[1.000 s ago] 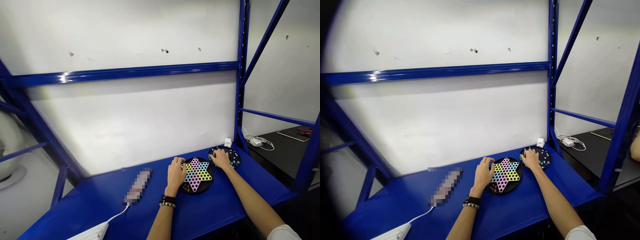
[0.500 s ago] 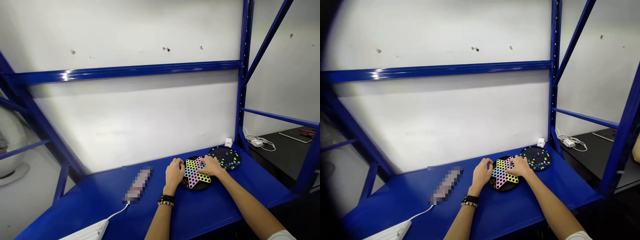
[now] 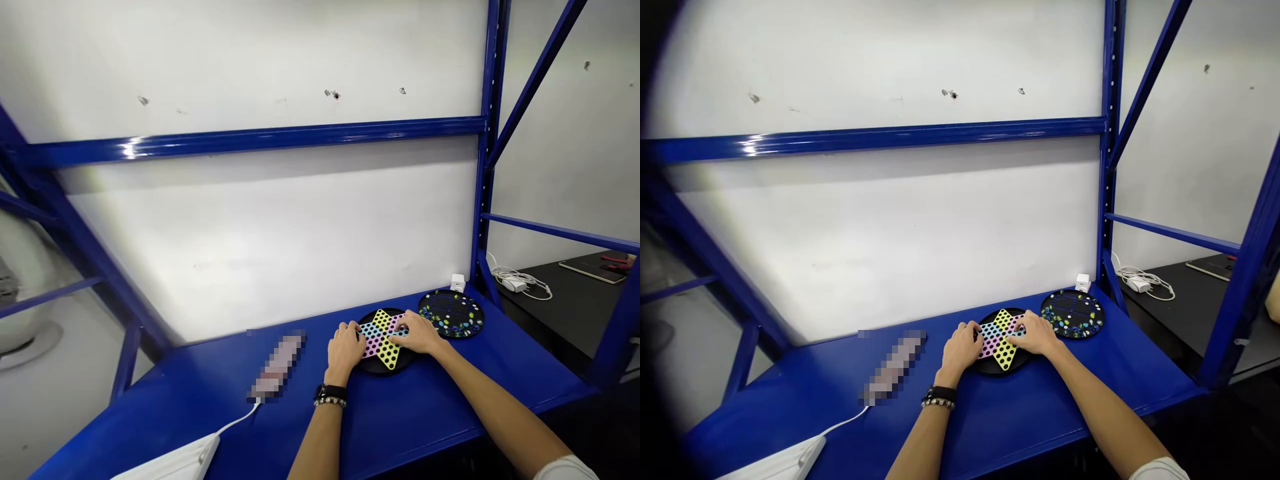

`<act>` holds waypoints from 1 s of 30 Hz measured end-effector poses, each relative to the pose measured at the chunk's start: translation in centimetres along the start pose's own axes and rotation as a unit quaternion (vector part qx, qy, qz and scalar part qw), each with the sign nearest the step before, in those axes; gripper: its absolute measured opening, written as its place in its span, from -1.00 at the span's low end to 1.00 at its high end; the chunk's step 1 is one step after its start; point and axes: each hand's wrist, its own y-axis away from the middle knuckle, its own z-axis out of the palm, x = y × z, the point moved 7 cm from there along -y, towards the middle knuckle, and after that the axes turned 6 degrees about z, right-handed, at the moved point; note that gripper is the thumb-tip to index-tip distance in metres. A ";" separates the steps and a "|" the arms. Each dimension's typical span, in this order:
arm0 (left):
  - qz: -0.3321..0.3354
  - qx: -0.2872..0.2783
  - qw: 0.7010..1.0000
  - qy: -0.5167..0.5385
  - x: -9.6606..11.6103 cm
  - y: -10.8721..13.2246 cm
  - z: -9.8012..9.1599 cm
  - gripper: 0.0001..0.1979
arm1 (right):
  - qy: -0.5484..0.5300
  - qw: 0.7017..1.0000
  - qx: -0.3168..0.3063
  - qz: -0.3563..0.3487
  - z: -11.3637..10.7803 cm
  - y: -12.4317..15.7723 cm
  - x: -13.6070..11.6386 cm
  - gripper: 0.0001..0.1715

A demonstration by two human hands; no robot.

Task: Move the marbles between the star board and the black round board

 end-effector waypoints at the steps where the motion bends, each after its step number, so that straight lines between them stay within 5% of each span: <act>1: -0.001 0.001 1.000 0.000 -0.1 0.0 0.1 -0.74 | -0.004 1.000 0.003 -0.001 -0.1 -0.1 0.1 -0.62; 10: -0.024 -0.007 1.000 0.000 -0.6 -0.1 0.2 -0.73 | -0.022 0.999 -0.001 -0.040 0.0 -0.2 0.0 -0.70; 18: -0.034 -0.009 0.999 -0.014 -0.7 0.0 -0.1 -0.75 | 0.029 0.991 0.099 0.083 -2.0 -1.1 2.7 -0.74; 23: -0.031 -0.029 0.999 -0.016 -0.5 0.1 0.1 -0.73 | 0.057 0.993 0.056 0.090 -1.4 -1.6 4.6 -0.77; 30: -0.040 -0.038 0.998 -0.017 -0.5 0.0 1.0 -0.65 | 0.077 0.995 0.024 0.054 -0.8 -1.5 4.1 -0.76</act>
